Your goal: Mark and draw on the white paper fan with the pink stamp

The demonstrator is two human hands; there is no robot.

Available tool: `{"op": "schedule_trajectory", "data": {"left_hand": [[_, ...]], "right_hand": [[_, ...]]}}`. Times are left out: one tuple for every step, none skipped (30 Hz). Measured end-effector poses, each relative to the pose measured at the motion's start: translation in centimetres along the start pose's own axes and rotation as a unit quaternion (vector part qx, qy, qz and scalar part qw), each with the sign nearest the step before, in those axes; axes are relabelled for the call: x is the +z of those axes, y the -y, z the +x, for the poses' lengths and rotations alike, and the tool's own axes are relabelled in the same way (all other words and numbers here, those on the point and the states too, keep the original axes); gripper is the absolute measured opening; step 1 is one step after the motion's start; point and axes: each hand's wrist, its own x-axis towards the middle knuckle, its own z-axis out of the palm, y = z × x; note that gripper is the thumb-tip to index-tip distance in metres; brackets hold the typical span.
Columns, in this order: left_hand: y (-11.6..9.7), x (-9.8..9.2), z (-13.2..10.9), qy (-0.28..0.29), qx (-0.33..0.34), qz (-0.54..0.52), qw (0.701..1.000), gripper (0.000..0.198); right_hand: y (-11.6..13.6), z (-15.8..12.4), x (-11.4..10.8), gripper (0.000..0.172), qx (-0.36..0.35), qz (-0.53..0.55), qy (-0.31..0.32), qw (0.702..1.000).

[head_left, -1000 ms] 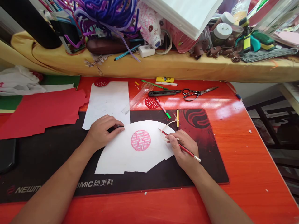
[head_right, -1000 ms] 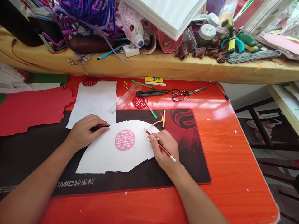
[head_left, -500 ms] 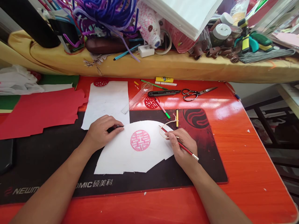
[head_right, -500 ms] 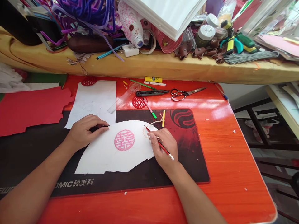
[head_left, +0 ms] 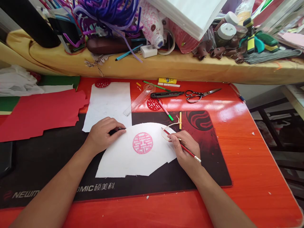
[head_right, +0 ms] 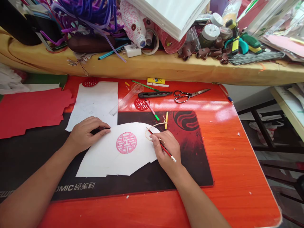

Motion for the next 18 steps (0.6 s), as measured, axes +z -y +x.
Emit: {"op": "schedule_trajectory", "data": {"left_hand": [[-0.01, 0.0, 0.0, 0.0, -0.001, 0.0, 1.0, 0.023], [-0.02, 0.01, 0.0, 0.001, -0.001, 0.0, 1.0, 0.023], [-0.02, 0.01, 0.0, 0.001, -0.002, 0.0, 1.0, 0.024], [-0.02, 0.01, 0.0, 0.001, -0.004, 0.001, 1.0, 0.024], [-0.01, 0.01, 0.01, 0.002, -0.006, 0.002, 1.0, 0.024], [0.0, 0.0, 0.01, 0.004, -0.007, 0.003, 1.0, 0.025], [0.02, 0.0, 0.02, 0.005, -0.009, 0.004, 1.0, 0.025], [0.03, -0.01, 0.02, 0.006, -0.01, 0.004, 1.0, 0.025], [0.03, -0.01, 0.03, 0.006, -0.009, 0.004, 1.0, 0.025], [0.03, -0.02, 0.03, 0.005, -0.008, 0.004, 1.0, 0.025], [0.02, -0.02, 0.03, 0.005, -0.007, 0.004, 1.0, 0.025], [0.01, -0.03, 0.02, 0.004, -0.005, 0.004, 1.0, 0.024], [-0.01, -0.03, 0.02, 0.002, -0.003, 0.003, 1.0, 0.024], [-0.02, -0.03, 0.02, 0.002, -0.001, 0.003, 1.0, 0.023], [-0.04, -0.03, 0.02, 0.002, -0.001, 0.004, 1.0, 0.023], [-0.05, -0.03, 0.02, 0.002, -0.001, 0.004, 1.0, 0.023], [-0.05, -0.03, 0.02, 0.003, -0.002, 0.005, 1.0, 0.023], [-0.05, -0.02, 0.03, 0.004, -0.005, 0.006, 1.0, 0.024]], "right_hand": [[0.01, 0.02, 0.0, 0.025, -0.001, 0.0, -0.001, 1.0], [0.02, 0.04, 0.0, 0.024, -0.001, 0.001, -0.001, 1.0], [0.03, 0.06, 0.01, 0.025, -0.001, 0.002, -0.001, 1.0], [0.04, 0.08, 0.01, 0.025, 0.001, 0.002, -0.001, 1.0], [0.06, 0.11, 0.02, 0.026, 0.002, 0.002, -0.001, 1.0], [0.07, 0.12, 0.02, 0.027, 0.004, 0.002, -0.001, 1.0], [0.09, 0.14, 0.02, 0.027, 0.005, 0.002, -0.002, 1.0], [0.11, 0.15, 0.02, 0.027, 0.005, 0.002, -0.002, 1.0], [0.13, 0.15, 0.01, 0.027, 0.005, 0.002, -0.003, 1.0], [0.15, 0.14, 0.0, 0.027, 0.005, 0.003, -0.004, 1.0], [0.16, 0.13, -0.01, 0.026, 0.005, 0.003, -0.005, 1.0], [0.17, 0.12, -0.02, 0.026, 0.005, 0.003, -0.007, 1.0], [0.18, 0.11, -0.03, 0.025, 0.004, 0.002, -0.008, 1.0], [0.17, 0.09, -0.04, 0.025, 0.003, 0.001, -0.009, 1.0], [0.16, 0.07, -0.05, 0.025, 0.003, -0.001, -0.009, 1.0], [0.15, 0.06, -0.06, 0.025, 0.005, -0.003, -0.008, 1.0], [0.15, 0.05, -0.07, 0.026, 0.007, -0.004, -0.008, 1.0], [0.14, 0.05, -0.07, 0.027, 0.01, -0.005, -0.009, 1.0]]}}
